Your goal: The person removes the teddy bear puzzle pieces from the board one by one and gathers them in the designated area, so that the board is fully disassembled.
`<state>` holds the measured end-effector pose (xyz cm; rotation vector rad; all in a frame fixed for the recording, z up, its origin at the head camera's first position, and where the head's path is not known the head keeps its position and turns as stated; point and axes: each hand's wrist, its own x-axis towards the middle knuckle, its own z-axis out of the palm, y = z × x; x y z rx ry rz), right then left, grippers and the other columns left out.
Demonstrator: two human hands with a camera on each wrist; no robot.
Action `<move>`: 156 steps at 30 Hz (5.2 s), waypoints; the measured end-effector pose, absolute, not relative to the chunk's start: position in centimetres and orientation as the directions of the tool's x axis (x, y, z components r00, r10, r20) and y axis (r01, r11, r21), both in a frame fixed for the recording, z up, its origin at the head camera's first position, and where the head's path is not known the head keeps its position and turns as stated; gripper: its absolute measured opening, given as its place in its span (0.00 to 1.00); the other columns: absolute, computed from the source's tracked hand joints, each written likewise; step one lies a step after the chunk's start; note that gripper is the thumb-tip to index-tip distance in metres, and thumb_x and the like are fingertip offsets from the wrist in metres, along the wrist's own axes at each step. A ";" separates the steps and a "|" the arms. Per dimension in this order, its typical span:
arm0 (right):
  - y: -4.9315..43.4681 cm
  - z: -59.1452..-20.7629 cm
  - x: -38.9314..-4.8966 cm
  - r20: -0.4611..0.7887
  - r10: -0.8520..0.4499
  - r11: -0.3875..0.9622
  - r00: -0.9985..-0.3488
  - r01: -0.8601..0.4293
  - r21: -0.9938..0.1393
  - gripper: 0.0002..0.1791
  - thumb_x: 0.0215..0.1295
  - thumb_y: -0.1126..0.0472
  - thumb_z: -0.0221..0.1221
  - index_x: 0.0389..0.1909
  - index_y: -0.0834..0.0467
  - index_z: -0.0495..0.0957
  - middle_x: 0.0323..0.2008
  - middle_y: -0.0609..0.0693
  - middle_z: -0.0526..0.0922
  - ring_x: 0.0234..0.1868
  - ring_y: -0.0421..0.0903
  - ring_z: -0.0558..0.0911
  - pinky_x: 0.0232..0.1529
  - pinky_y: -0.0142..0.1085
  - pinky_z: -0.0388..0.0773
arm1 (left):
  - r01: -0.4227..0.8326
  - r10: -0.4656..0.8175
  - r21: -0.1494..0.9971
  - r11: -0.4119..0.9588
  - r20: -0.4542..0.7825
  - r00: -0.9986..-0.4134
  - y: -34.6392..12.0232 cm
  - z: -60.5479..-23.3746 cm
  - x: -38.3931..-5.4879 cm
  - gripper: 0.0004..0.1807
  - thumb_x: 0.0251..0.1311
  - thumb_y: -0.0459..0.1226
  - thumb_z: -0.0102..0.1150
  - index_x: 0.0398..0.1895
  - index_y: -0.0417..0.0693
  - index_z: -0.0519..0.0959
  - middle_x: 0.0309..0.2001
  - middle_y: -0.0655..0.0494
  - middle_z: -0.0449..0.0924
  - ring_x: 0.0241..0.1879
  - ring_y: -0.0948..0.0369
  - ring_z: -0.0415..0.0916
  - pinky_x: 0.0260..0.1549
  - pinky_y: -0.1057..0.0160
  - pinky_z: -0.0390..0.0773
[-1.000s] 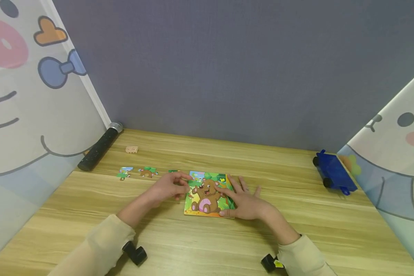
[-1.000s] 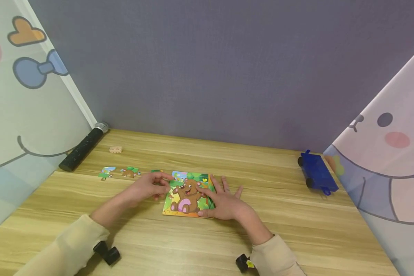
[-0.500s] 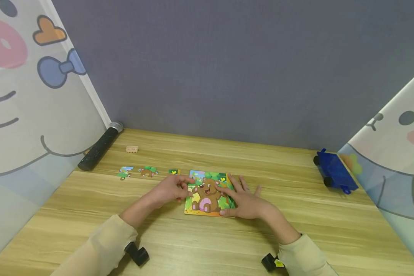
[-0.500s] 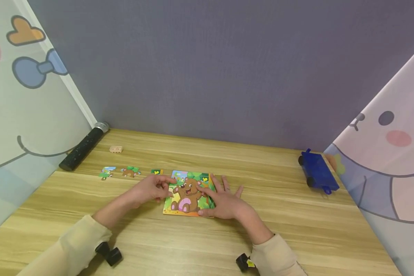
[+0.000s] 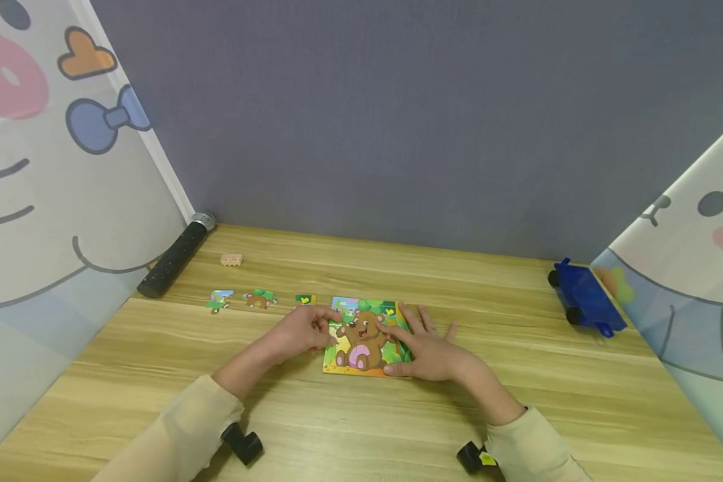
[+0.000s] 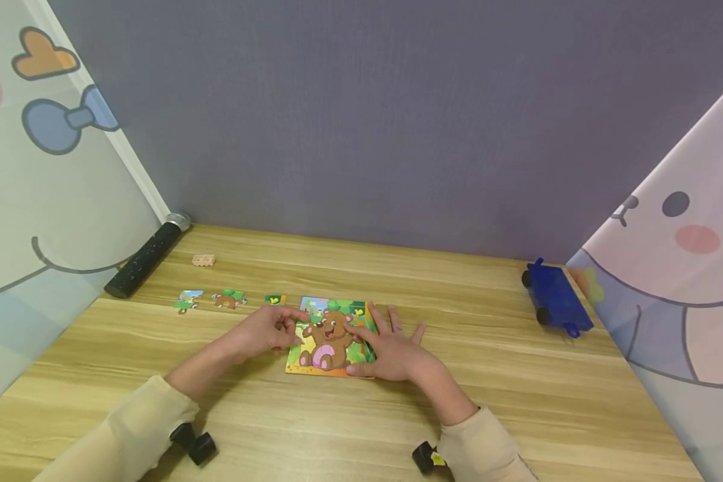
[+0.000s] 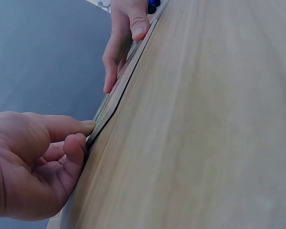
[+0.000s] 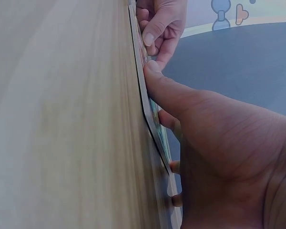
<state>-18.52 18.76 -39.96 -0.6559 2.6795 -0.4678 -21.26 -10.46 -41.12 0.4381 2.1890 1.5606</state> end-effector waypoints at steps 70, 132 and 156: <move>18.6 -39.8 -18.6 -0.251 -0.489 0.840 -0.836 -0.372 -0.395 0.44 0.64 0.30 0.58 0.79 0.34 0.56 0.81 0.53 0.33 0.77 0.67 0.30 0.53 0.83 0.25 | -0.105 0.412 0.973 0.205 -0.183 -0.892 -10.3 -41.7 -21.5 0.09 0.63 0.33 0.68 0.44 0.40 0.81 0.34 0.50 0.77 0.25 0.60 0.73 0.23 0.67 0.73; 18.7 -39.9 -18.7 -0.281 -0.451 0.869 -0.847 -0.344 -0.356 0.53 0.64 0.29 0.57 0.82 0.42 0.44 0.80 0.59 0.30 0.76 0.68 0.29 0.58 0.81 0.26 | -0.113 0.303 0.967 0.228 -0.181 -0.936 -17.5 -41.1 -21.7 0.17 0.69 0.33 0.60 0.56 0.30 0.77 0.36 0.50 0.82 0.29 0.61 0.73 0.25 0.68 0.75; 18.8 -39.7 -18.7 -0.284 -0.446 0.868 -0.848 -0.334 -0.367 0.52 0.64 0.30 0.58 0.82 0.43 0.45 0.80 0.59 0.31 0.76 0.68 0.28 0.59 0.80 0.25 | -0.106 0.176 0.948 0.300 -0.165 -0.971 -25.2 -41.3 -21.2 0.21 0.71 0.34 0.58 0.59 0.25 0.74 0.29 0.57 0.78 0.24 0.66 0.70 0.21 0.68 0.72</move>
